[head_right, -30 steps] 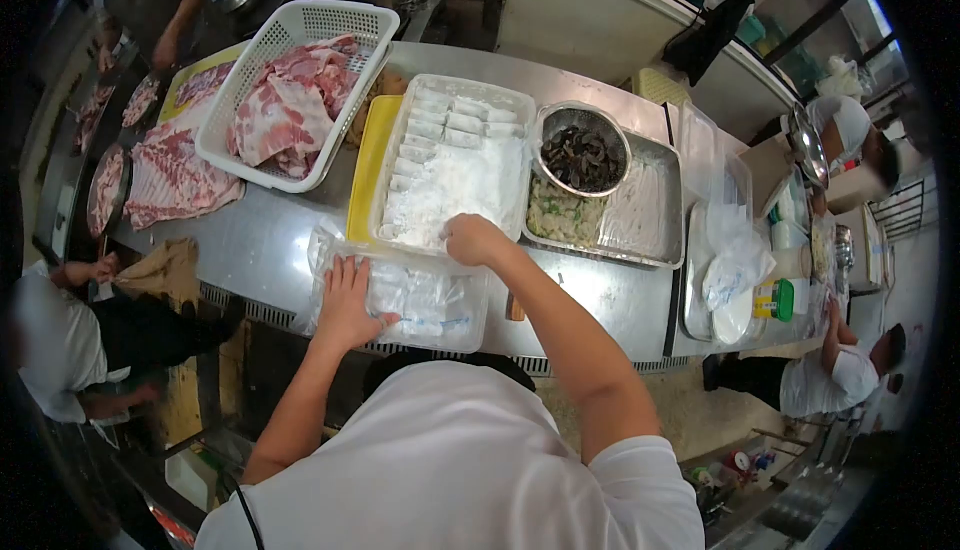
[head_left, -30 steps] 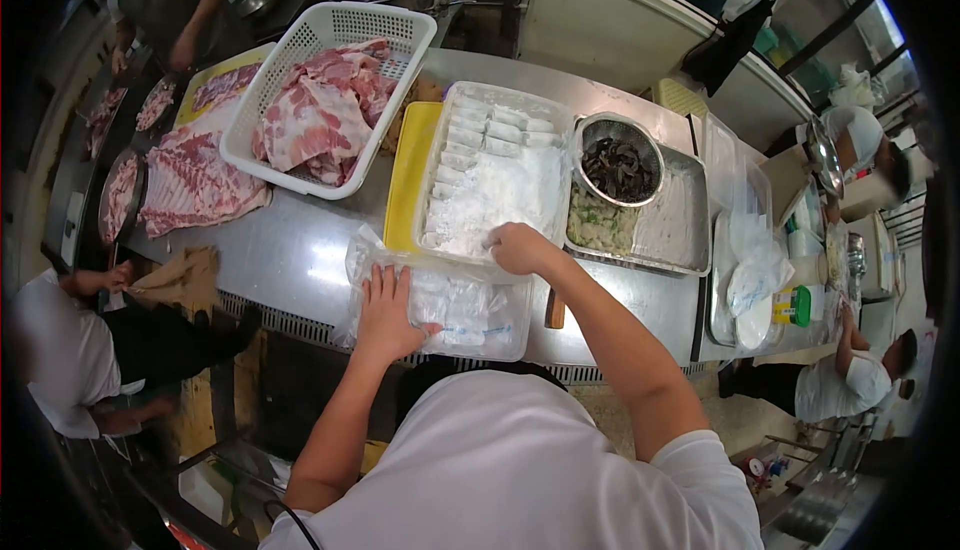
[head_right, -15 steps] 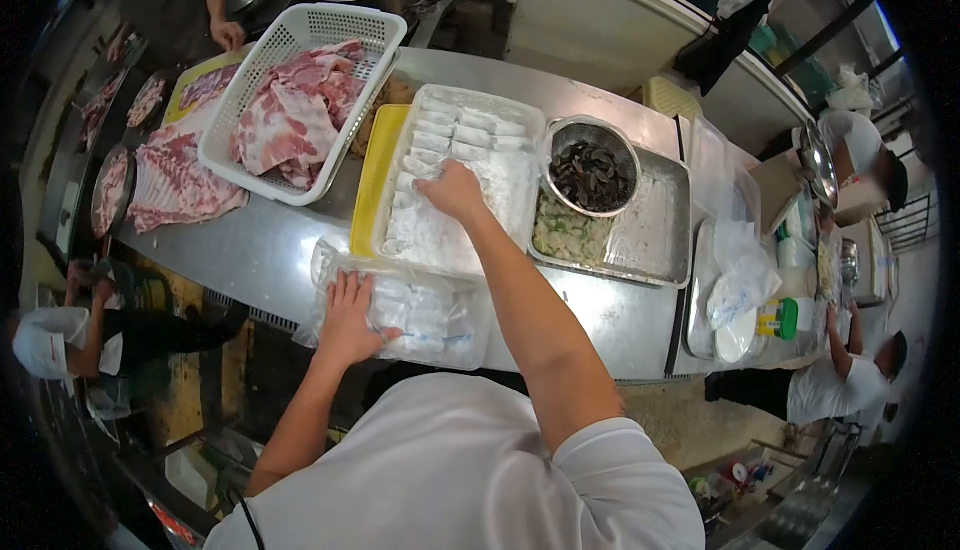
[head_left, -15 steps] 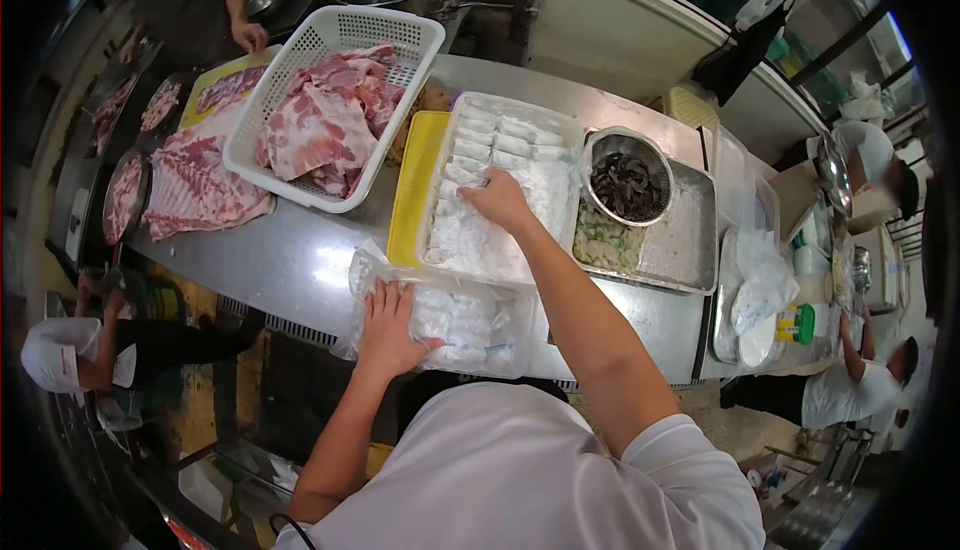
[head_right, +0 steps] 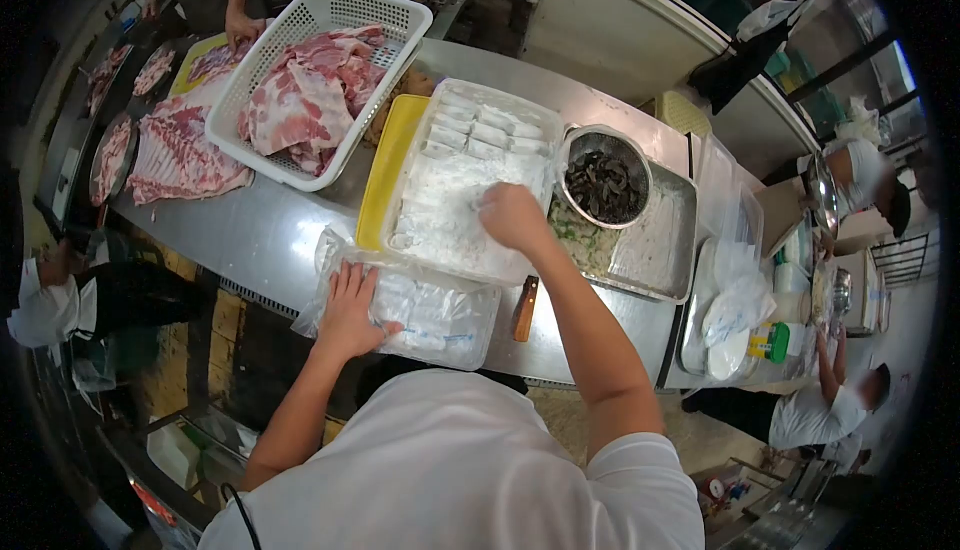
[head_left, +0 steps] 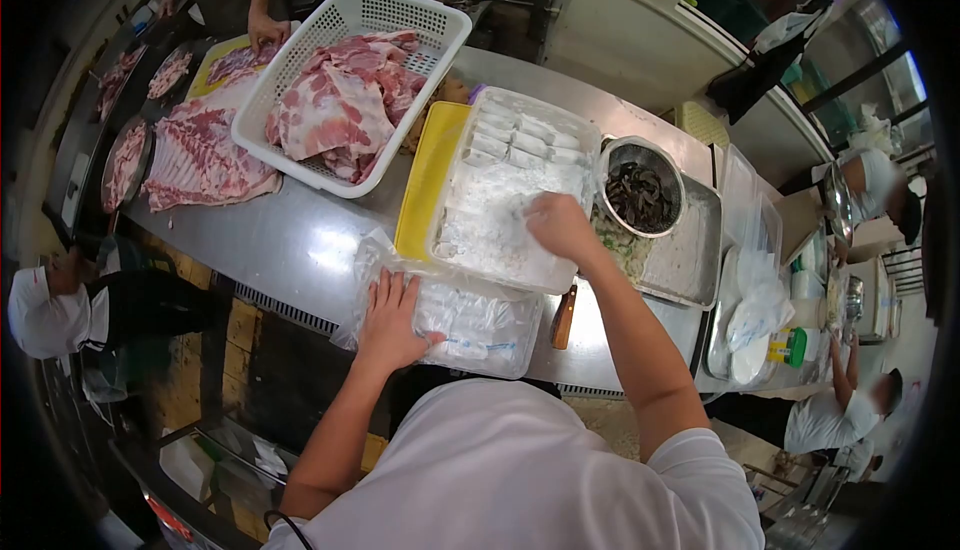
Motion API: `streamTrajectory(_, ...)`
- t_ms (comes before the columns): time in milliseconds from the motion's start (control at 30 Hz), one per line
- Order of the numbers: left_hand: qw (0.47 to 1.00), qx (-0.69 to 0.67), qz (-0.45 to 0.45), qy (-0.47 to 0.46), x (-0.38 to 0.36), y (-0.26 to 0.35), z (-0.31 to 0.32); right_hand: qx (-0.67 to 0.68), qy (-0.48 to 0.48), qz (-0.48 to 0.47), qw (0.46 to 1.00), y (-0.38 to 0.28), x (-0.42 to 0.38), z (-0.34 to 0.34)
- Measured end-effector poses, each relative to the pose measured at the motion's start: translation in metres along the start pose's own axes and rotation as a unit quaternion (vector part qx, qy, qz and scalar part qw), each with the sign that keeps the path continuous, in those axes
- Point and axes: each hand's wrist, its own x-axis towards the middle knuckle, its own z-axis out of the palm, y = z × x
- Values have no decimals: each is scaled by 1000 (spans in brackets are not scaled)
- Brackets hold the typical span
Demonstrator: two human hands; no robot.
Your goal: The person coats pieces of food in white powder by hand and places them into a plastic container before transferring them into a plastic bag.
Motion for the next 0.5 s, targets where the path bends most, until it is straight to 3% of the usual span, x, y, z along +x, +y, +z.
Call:
streamTrajectory(67,1000,-4,10,13,0,-2,2,54,25,45,997,2,14,-13)
streamTrajectory(200,1000,-6,19,19,0,-3,5,-78,-33,89,992,6,46,40)
streamTrajectory(300,1000,-9,15,17,0,-3,4,-26,-126,77,989,-29,31,35)
streamTrajectory(333,1000,-5,14,17,-1,-3,5,-26,-111,52,992,-19,32,43)
streamTrajectory(467,1000,-4,9,18,-2,-3,4,102,49,125,986,3,33,25)
streamTrajectory(500,1000,-7,9,19,-3,-3,3,109,33,124,986,11,37,17)
